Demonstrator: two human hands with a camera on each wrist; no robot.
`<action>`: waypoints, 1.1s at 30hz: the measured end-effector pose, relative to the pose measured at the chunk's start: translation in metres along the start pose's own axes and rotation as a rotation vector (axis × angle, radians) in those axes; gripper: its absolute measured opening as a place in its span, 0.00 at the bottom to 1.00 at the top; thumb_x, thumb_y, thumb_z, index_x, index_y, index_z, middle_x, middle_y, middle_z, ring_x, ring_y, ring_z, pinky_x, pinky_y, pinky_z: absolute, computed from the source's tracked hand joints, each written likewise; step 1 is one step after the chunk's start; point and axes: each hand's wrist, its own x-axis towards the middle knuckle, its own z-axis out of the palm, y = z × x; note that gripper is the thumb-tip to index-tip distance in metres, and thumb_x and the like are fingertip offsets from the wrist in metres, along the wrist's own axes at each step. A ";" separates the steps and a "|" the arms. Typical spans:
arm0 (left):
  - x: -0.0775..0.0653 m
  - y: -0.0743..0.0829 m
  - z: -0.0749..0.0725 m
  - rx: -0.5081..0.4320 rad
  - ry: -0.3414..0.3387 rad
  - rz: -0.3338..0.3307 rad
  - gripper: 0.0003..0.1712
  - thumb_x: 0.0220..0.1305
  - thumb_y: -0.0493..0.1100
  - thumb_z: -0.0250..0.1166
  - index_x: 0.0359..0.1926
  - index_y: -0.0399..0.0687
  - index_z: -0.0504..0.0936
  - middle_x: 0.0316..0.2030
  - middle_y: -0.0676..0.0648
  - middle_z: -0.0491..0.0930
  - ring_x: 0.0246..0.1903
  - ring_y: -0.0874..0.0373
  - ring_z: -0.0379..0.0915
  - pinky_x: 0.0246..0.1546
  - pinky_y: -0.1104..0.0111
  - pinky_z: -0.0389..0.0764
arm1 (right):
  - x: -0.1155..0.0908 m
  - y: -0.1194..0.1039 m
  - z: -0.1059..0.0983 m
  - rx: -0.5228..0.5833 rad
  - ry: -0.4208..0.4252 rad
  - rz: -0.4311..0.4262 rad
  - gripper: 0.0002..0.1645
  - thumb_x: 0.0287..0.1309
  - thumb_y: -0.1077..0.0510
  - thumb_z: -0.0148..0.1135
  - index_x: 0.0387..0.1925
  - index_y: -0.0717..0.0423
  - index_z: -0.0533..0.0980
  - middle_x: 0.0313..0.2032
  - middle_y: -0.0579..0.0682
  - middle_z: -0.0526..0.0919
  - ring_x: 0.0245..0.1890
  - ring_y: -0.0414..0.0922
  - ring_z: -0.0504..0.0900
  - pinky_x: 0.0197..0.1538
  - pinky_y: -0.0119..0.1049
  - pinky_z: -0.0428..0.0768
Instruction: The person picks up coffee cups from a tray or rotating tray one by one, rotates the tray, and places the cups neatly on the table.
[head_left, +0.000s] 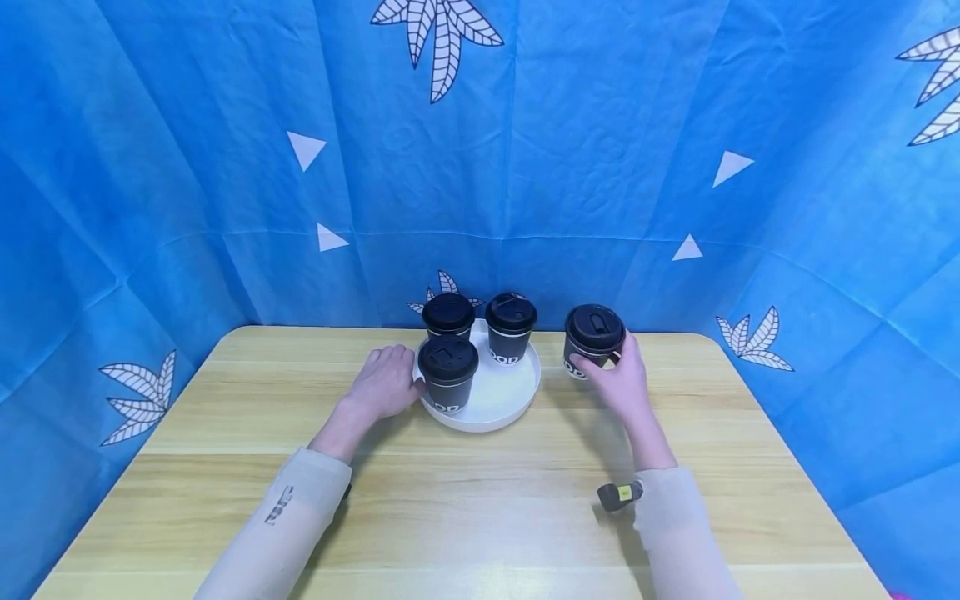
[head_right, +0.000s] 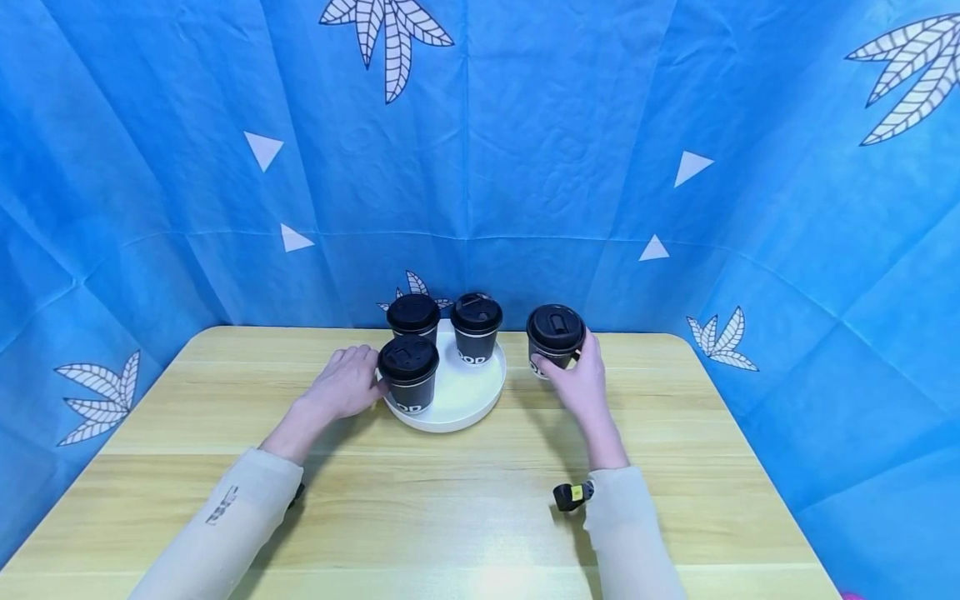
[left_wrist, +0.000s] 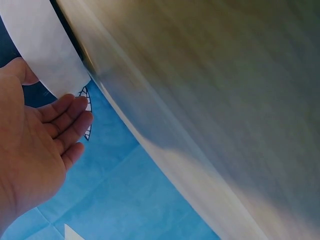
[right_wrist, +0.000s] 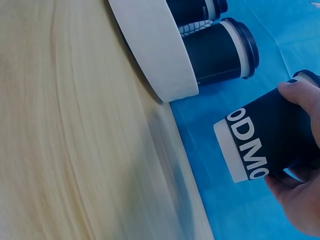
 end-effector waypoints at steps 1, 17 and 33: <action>0.000 0.000 0.000 -0.001 0.002 0.000 0.28 0.68 0.53 0.64 0.55 0.33 0.75 0.48 0.40 0.76 0.51 0.42 0.70 0.61 0.50 0.68 | 0.000 0.001 -0.001 0.001 0.004 -0.001 0.51 0.55 0.59 0.78 0.75 0.60 0.61 0.69 0.60 0.68 0.70 0.55 0.67 0.73 0.56 0.68; 0.000 -0.002 0.001 0.004 0.025 0.011 0.26 0.67 0.52 0.64 0.54 0.34 0.76 0.47 0.39 0.77 0.52 0.41 0.70 0.62 0.49 0.68 | 0.005 0.012 -0.019 0.025 0.077 0.024 0.51 0.56 0.59 0.77 0.75 0.62 0.60 0.69 0.63 0.68 0.70 0.58 0.68 0.72 0.56 0.68; 0.000 -0.002 0.002 0.007 0.024 0.012 0.27 0.67 0.52 0.63 0.55 0.34 0.75 0.48 0.39 0.77 0.53 0.41 0.70 0.63 0.48 0.68 | 0.007 0.023 -0.034 0.029 0.137 0.031 0.51 0.56 0.61 0.75 0.76 0.62 0.58 0.69 0.64 0.66 0.70 0.58 0.66 0.72 0.58 0.68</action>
